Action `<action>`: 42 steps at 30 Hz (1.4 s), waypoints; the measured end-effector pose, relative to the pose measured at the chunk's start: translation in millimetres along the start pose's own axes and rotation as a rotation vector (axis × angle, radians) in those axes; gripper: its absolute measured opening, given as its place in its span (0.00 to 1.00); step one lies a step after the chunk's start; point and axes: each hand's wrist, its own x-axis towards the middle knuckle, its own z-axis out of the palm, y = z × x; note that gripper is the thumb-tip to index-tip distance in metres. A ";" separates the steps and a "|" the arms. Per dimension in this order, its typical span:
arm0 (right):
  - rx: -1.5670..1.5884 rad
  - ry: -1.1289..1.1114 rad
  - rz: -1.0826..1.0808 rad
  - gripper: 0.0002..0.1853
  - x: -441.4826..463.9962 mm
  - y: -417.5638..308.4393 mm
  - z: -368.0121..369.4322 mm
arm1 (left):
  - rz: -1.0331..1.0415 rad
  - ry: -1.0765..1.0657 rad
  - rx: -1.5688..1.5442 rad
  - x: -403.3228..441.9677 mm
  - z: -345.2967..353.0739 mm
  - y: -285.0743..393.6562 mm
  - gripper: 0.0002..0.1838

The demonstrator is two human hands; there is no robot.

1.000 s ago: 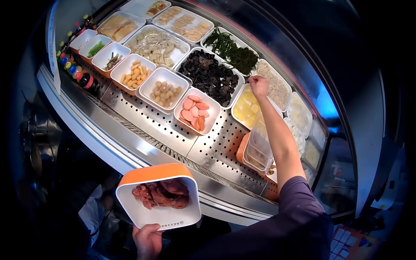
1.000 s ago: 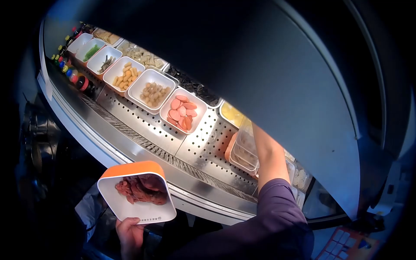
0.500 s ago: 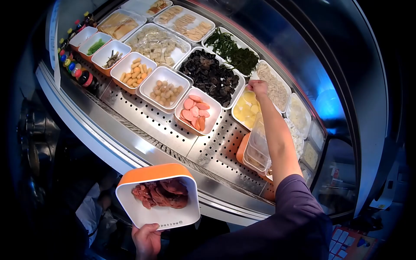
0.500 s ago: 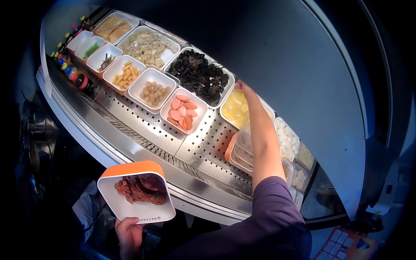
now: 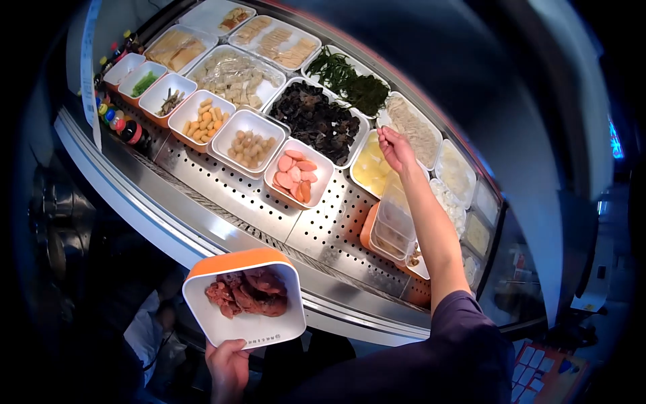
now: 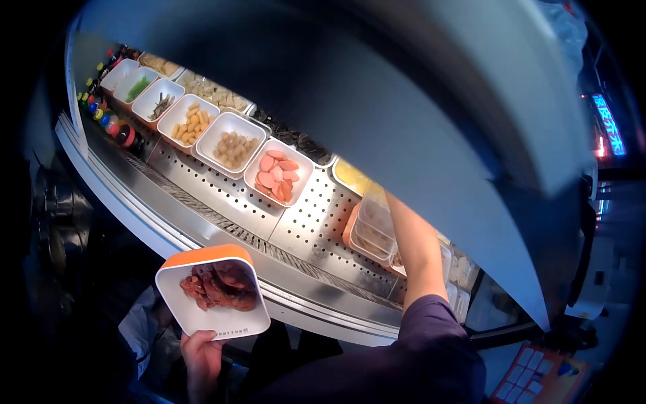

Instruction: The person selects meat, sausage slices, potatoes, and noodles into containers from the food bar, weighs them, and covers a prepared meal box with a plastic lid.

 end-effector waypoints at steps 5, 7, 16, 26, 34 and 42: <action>0.594 -0.132 0.198 0.07 -137.2 -31.9 68.8 | -0.001 -0.068 0.070 -10.2 17.8 11.4 0.44; 0.476 -0.062 0.043 0.07 -205.5 -49.4 99.2 | -0.019 -0.137 0.098 -14.6 24.8 19.9 0.44; 0.388 -0.195 -0.223 0.08 -505.5 -132.1 199.3 | -0.189 -0.498 0.355 -55.7 67.9 60.4 0.47; 0.392 0.504 -0.914 0.09 -869.5 -53.2 281.6 | -0.568 -0.968 0.701 -133.8 56.6 62.1 0.41; -0.754 2.513 -0.893 0.11 -1090.0 8.2 66.3 | -0.579 -1.095 1.023 -296.6 66.8 -51.0 0.37; -0.474 2.173 -0.348 0.11 -1196.2 158.9 -46.3 | -0.806 -1.355 1.268 -456.2 67.0 -294.6 0.38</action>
